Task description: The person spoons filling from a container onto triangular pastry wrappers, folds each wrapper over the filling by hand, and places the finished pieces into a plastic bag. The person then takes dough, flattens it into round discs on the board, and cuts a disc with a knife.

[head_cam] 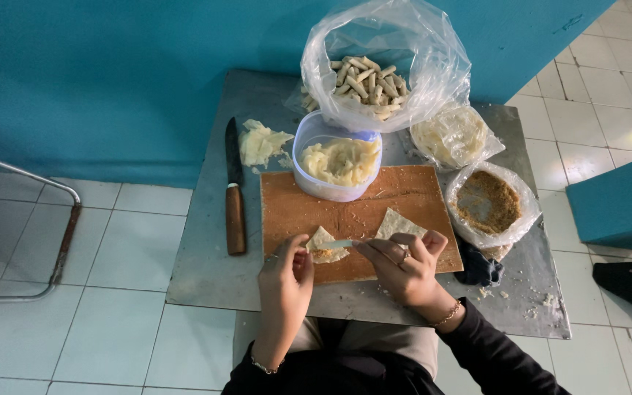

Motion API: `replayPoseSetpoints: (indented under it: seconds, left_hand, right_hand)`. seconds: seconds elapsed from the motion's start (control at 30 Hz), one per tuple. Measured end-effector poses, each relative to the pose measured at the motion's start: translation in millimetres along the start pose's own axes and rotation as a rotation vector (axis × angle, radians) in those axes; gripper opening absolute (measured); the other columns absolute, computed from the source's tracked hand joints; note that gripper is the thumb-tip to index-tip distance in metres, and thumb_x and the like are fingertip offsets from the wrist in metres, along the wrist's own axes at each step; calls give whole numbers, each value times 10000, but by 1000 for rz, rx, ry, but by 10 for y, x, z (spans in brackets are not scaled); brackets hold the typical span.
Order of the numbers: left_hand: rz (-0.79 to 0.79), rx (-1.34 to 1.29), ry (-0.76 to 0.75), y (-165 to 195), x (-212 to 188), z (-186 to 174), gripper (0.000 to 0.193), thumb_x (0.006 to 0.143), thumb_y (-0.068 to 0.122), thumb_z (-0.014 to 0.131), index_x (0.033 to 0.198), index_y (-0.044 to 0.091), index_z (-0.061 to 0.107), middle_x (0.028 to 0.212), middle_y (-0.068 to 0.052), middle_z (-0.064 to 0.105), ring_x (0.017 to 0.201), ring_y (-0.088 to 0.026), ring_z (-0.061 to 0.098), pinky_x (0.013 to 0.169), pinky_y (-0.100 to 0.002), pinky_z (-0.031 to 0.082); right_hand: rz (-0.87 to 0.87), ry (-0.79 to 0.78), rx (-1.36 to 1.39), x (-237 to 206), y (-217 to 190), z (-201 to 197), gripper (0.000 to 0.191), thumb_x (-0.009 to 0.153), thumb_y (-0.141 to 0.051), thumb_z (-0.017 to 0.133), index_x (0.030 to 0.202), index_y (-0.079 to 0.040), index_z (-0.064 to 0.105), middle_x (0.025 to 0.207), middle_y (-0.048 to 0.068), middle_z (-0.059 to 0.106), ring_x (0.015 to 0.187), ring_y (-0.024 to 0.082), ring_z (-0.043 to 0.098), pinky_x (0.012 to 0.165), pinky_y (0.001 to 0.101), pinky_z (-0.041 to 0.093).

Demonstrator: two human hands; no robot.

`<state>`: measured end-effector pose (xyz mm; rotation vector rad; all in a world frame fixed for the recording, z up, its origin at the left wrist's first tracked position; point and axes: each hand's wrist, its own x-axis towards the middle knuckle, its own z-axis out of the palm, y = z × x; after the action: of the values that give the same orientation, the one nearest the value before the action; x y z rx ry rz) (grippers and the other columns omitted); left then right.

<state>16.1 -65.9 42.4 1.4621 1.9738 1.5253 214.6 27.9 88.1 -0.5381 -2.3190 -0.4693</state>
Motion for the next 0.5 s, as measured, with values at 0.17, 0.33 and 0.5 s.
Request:
replayPoseSetpoints:
  seconds: [0.17,0.33,0.5]
  left_hand:
    - [95,41,39,23,9,35,325,852,-11,718,1158,86,665,866,-91,713,728,-225,719,635,-348,553]
    - [188,64,39,46,5,44,318,856,-14,722,1152,70,644,922,-111,713,778,-282,696,673,-388,530]
    - [237,104,25,55,-32,72,350,844,-18,718,1176,68,647,936,-132,680,876,-339,663,743,-436,516]
  right_hand:
    - [220,4,81,-140,12,109,257,848,-139,804,1075,-257,816,969,-121,683,948,140,595,876,417,311]
    - [639,-11,146,-488,317,70,166,844,-91,770,962,-189,833,959,-30,768,955,157,652,907,367,383]
    - [1004,127,55,-952,911,-202,111,1019,-180,731,1100,-186,808,987,-21,759,956,152,675,876,288,492]
